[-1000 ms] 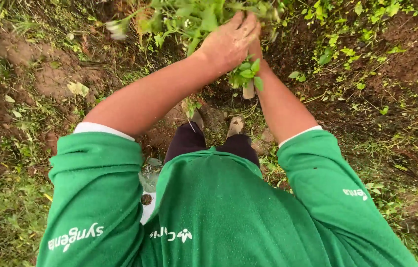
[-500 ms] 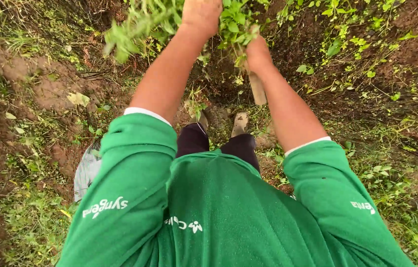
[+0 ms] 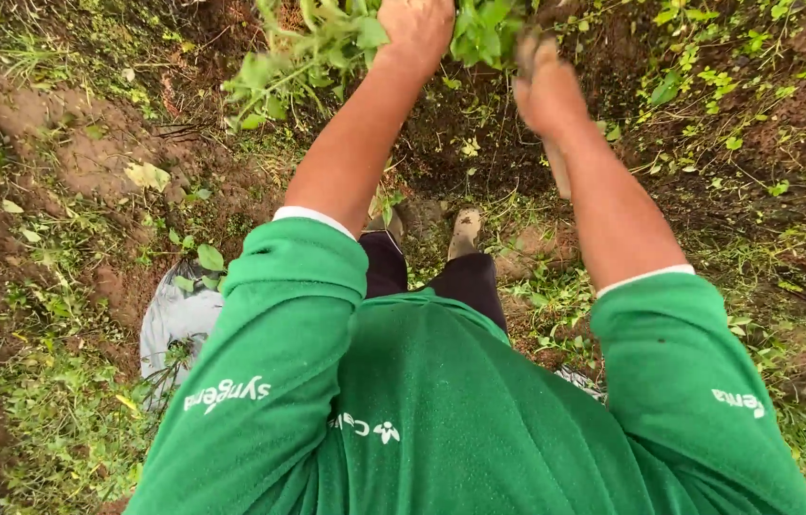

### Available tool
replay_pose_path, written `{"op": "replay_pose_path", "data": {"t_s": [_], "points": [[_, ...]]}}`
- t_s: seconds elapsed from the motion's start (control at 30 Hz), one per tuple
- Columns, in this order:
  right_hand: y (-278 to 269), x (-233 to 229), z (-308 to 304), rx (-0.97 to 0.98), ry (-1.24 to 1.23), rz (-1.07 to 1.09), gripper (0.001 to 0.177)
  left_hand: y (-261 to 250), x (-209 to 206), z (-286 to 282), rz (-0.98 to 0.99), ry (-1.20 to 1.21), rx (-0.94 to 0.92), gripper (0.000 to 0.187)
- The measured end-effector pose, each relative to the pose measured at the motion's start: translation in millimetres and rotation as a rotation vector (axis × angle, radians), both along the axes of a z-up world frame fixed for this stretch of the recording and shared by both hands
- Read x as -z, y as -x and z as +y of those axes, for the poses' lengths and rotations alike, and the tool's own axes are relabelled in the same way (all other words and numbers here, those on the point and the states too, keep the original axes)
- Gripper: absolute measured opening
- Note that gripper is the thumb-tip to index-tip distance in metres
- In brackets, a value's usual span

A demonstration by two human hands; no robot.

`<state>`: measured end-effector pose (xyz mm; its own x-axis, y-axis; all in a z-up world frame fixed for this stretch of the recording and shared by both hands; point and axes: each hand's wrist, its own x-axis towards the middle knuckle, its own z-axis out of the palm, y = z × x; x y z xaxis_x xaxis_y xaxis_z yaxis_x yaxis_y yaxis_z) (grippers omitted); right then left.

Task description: The person uses a hand hoe to loosen the soil and uproot weeds in a garden bed. They gather the removed weeds by hand and toss them aside, clearing the area around the crop plants.

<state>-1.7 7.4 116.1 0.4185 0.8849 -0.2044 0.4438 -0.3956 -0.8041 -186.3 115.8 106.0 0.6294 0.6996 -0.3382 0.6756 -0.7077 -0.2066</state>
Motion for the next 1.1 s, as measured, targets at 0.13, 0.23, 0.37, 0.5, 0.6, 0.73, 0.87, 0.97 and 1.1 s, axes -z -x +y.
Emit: {"op": "replay_pose_path", "data": {"t_s": [0.13,0.23,0.37,0.5,0.6,0.73,0.87,0.97,1.1], "points": [[1.5,-4.2,-7.1,-0.251,0.539,-0.183,0.02,8.9,32.2,-0.7,-0.032,0.001,-0.029,0.043],[7.7,-41.7,-11.5,-0.13,0.536,-0.172,0.017,8.4,26.5,-17.8,-0.039,0.075,0.031,0.047],[-3.9,-31.7,-13.7,0.089,0.3,-0.088,0.023,17.2,15.0,-20.5,-0.063,0.135,0.056,0.046],[5.7,-11.8,-43.0,-0.119,0.326,0.021,0.019,29.9,16.7,-21.9,-0.055,0.111,0.051,0.039],[-2.4,30.6,-65.7,-0.282,0.673,-0.131,0.014,42.7,16.9,-20.8,-0.026,0.147,0.083,0.038],[9.4,30.1,-83.8,-0.212,0.622,-0.14,0.021,32.6,27.7,-24.7,-0.074,0.172,0.132,0.045],[11.5,32.9,-84.6,-0.102,0.656,-0.075,0.017,4.5,55.1,-20.5,-0.164,0.138,0.206,0.085],[9.6,31.7,-86.9,-0.096,0.661,-0.088,0.018,-18.3,47.3,-8.7,-0.14,0.191,0.095,0.107],[1.4,39.8,-90.6,-0.104,0.663,-0.096,0.022,-37.5,103.3,-1.4,-0.134,0.208,-0.001,0.094]]}}
